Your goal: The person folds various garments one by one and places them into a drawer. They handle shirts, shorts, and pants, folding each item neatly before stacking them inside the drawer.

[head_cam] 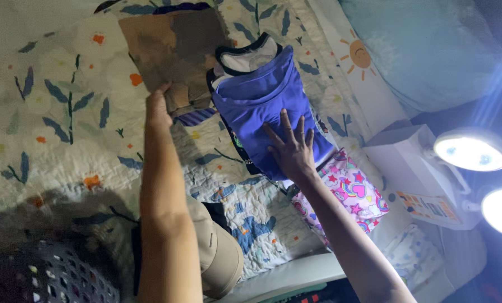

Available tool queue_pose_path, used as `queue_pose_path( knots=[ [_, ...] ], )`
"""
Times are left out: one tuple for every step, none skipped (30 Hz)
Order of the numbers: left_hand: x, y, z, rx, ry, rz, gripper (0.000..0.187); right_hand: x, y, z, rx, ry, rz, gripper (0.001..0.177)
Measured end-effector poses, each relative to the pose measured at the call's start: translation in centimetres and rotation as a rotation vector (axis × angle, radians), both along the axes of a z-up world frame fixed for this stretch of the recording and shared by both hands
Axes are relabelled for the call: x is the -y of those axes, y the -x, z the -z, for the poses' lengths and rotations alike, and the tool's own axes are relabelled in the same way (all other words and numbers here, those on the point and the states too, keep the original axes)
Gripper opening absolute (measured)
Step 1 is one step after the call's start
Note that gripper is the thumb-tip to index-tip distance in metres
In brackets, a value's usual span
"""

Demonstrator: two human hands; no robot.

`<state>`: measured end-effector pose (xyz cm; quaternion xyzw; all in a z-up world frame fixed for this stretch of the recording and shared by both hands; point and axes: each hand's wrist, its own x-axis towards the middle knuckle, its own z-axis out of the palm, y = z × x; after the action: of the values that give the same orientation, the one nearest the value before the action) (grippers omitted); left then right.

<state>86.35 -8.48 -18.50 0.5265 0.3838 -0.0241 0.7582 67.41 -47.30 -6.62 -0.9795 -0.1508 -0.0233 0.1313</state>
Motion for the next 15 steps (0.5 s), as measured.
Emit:
queue_pose_path(
  knots=[
    [0.0,0.0,-1.1,0.075,-0.008,0.011,0.077,-0.3,-0.1,0.0,0.010,0.005,0.008,0.062],
    [-0.3,0.2,-2.7,0.156,-0.019,0.022,0.070,-0.6,-0.2,-0.1,0.011,0.006,0.011,0.062],
    [-0.4,0.6,-4.6,0.238,-0.030,0.033,0.063,-0.9,-0.2,-0.3,0.013,0.007,0.014,0.062],
    [-0.2,1.1,-6.7,0.206,-0.079,0.014,0.061,-1.0,-0.2,-0.4,0.015,0.009,0.017,0.063],
    [0.1,1.8,-8.9,0.175,-0.128,-0.006,0.060,-1.0,-0.2,-0.5,-0.022,0.017,0.023,0.065],
    [0.4,2.7,-11.4,0.150,-0.178,-0.027,0.058,-1.0,-0.4,-0.7,-0.053,0.024,0.028,0.067],
    [0.5,3.9,-14.1,0.212,-0.322,0.042,0.053,-0.8,-0.7,-0.8,-0.084,0.031,0.034,0.069],
    [0.4,5.8,-17.0,0.266,-0.473,0.104,0.048,-0.7,-0.8,-0.9,-0.107,0.035,0.034,0.070],
    [0.3,7.8,-19.8,0.318,-0.625,0.165,0.044,-0.4,-0.9,-1.0,-0.129,0.040,0.035,0.072],
    [0.2,10.2,-22.7,0.320,-0.481,0.103,0.047,-0.6,-0.8,-0.9,-0.157,0.044,0.032,0.073],
    [0.0,12.6,-25.6,0.321,-0.338,0.041,0.051,-0.8,-0.5,-0.7,-0.168,0.075,0.028,0.068],
    [-0.1,15.0,-28.4,0.320,-0.194,-0.019,0.056,-1.1,-0.1,-0.6,-0.180,0.105,0.027,0.064],
    [-0.2,17.9,-31.1,0.414,-0.094,0.015,0.057,-1.8,0.7,-0.3,-0.192,0.136,0.025,0.060],
    [-0.2,21.2,-33.4,0.503,0.012,0.049,0.058,-2.8,2.1,0.1,-0.246,-0.124,0.020,0.054],
    [-0.4,24.4,-35.5,0.590,0.119,0.084,0.058,-3.8,4.0,0.5,-0.314,-0.379,-0.004,0.055]
  ],
)
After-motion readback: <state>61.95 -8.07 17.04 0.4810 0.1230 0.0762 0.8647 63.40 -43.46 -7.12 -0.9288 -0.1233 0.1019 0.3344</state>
